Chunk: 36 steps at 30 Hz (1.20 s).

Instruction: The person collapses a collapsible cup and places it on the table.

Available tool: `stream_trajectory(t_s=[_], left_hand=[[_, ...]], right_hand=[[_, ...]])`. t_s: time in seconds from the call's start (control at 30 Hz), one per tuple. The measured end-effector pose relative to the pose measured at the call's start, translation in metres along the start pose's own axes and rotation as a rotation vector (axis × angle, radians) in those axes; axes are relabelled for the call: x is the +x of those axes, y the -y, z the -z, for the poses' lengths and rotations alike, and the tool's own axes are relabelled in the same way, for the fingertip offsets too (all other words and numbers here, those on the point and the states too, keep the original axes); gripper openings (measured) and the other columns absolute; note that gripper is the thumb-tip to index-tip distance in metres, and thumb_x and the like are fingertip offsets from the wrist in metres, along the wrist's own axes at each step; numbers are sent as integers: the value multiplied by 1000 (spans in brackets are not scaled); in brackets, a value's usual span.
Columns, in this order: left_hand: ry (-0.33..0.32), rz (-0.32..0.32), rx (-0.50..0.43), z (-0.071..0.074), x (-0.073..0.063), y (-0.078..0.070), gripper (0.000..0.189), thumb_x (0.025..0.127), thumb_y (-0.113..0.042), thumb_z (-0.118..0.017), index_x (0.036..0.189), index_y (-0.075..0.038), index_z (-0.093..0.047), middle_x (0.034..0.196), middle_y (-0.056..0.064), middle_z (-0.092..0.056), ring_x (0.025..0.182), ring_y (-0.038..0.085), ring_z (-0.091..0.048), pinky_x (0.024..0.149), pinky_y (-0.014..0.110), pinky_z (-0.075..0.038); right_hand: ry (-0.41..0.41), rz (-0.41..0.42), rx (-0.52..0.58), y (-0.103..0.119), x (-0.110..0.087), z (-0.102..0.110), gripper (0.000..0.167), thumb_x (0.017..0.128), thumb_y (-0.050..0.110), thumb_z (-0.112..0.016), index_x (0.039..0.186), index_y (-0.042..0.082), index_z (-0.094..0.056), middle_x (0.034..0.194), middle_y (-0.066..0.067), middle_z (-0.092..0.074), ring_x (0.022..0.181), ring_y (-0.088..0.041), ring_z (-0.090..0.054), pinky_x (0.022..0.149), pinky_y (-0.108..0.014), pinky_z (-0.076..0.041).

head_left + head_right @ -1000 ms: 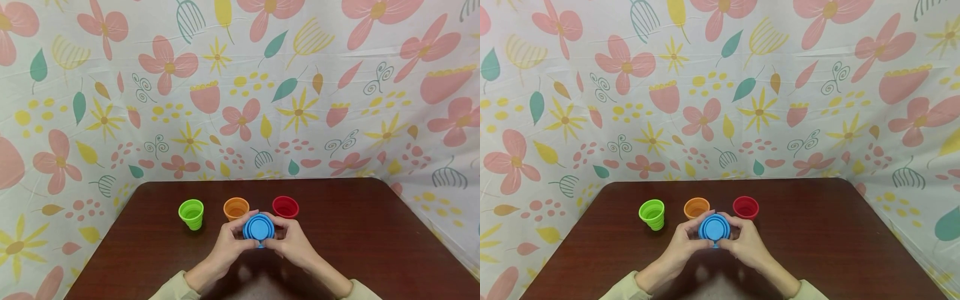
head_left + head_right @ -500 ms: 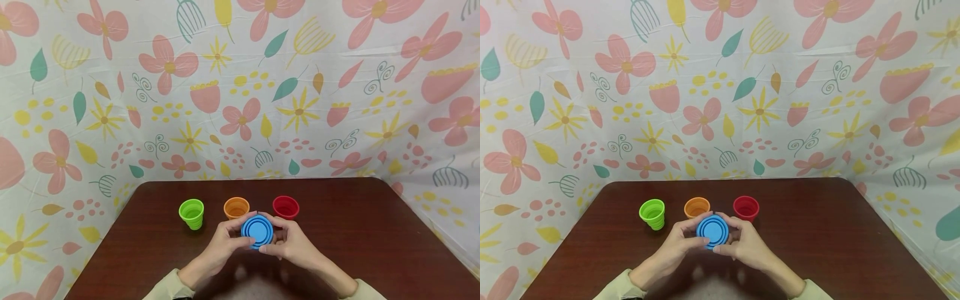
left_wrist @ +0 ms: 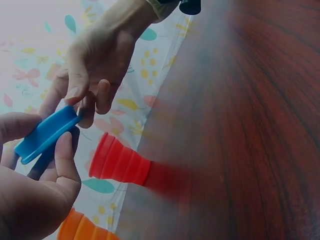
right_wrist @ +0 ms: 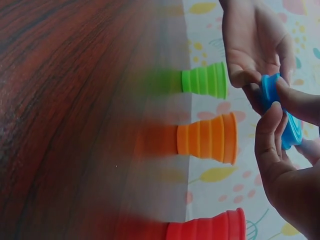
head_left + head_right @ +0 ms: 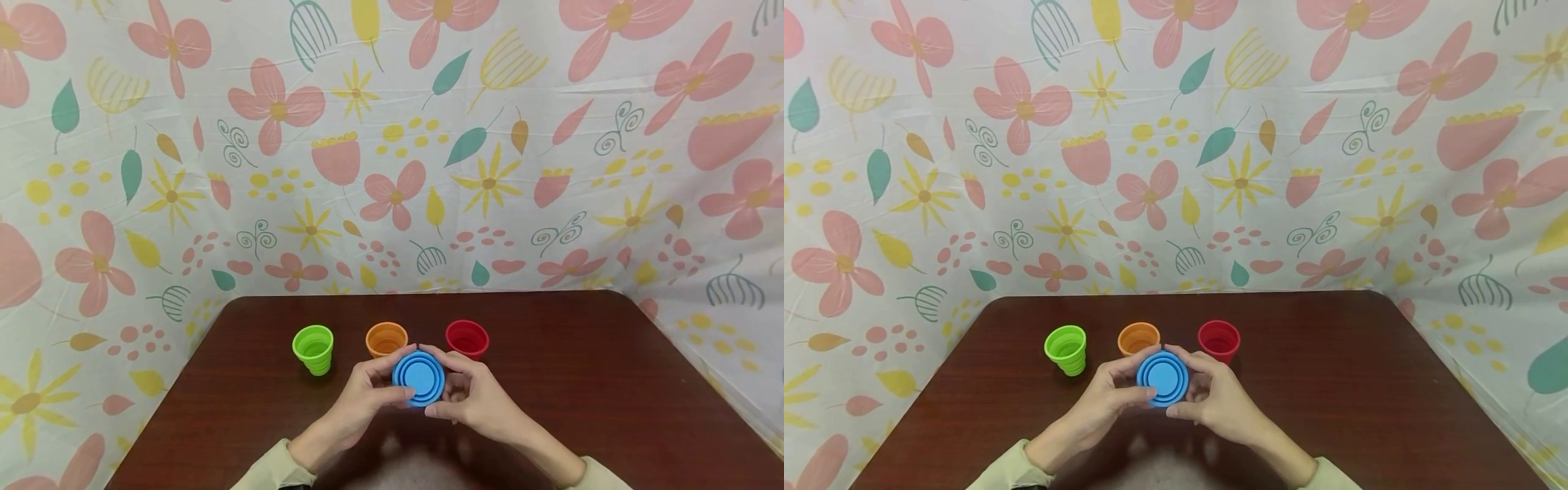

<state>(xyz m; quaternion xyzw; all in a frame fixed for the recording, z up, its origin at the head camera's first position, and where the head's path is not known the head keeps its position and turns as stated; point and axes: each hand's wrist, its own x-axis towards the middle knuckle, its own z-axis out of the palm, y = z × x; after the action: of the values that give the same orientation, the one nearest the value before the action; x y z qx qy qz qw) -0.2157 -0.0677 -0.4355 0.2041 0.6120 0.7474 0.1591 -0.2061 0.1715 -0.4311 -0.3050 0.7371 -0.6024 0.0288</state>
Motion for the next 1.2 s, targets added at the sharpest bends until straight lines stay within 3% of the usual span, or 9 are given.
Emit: stream_trajectory(t_s=[0.27,0.47,0.6,0.77,0.9,1.07,1.2], left_hand=[[28,-3,15,1,0,0,67,97,3,-72,158,-13,-50,135,18,-67,109,22,-68,85,29,-61],[32,-23,29,1,0,-2,66,99,0,-71,159,-13,-48,138,19,-66,113,24,-69,90,34,-60],[8,-22,50,2,-3,-5,61,102,-4,-68,159,-11,-48,135,21,-65,107,29,-72,87,43,-62],[-10,87,20,0,-6,-10,61,109,-26,-61,163,-10,-38,122,22,-70,92,42,-76,77,48,-64],[25,175,-3,-5,-5,-14,65,110,-43,-55,163,-9,-38,109,28,-73,87,41,-77,75,48,-64],[22,169,-31,-8,-4,-13,60,111,-39,-55,160,-6,-42,118,25,-72,101,42,-75,81,49,-63],[13,130,-54,-8,-4,-11,58,110,-30,-58,159,-3,-43,131,20,-68,117,44,-68,88,49,-61]], right_hand=[[-3,-81,81,0,-1,7,64,93,3,-79,152,6,-55,112,-21,-66,69,-45,-65,57,-44,-63],[-27,-30,107,0,-2,7,56,94,-1,-77,147,1,-59,108,-26,-62,68,-42,-67,58,-47,-63],[-40,4,123,1,-2,7,56,93,-3,-76,146,0,-59,107,-27,-63,68,-39,-69,60,-48,-63],[-61,54,125,1,-3,8,55,92,-6,-76,145,0,-61,106,-25,-66,68,-37,-69,59,-48,-63],[-67,87,113,0,-3,8,54,92,-8,-76,143,-2,-62,106,-25,-64,71,-39,-70,59,-49,-63],[-62,126,110,1,-4,7,50,92,-9,-75,140,-7,-63,102,-23,-59,79,-41,-71,59,-49,-63],[-57,152,112,1,-4,9,44,93,-10,-73,136,-7,-67,106,-22,-60,80,-34,-71,59,-48,-63]])
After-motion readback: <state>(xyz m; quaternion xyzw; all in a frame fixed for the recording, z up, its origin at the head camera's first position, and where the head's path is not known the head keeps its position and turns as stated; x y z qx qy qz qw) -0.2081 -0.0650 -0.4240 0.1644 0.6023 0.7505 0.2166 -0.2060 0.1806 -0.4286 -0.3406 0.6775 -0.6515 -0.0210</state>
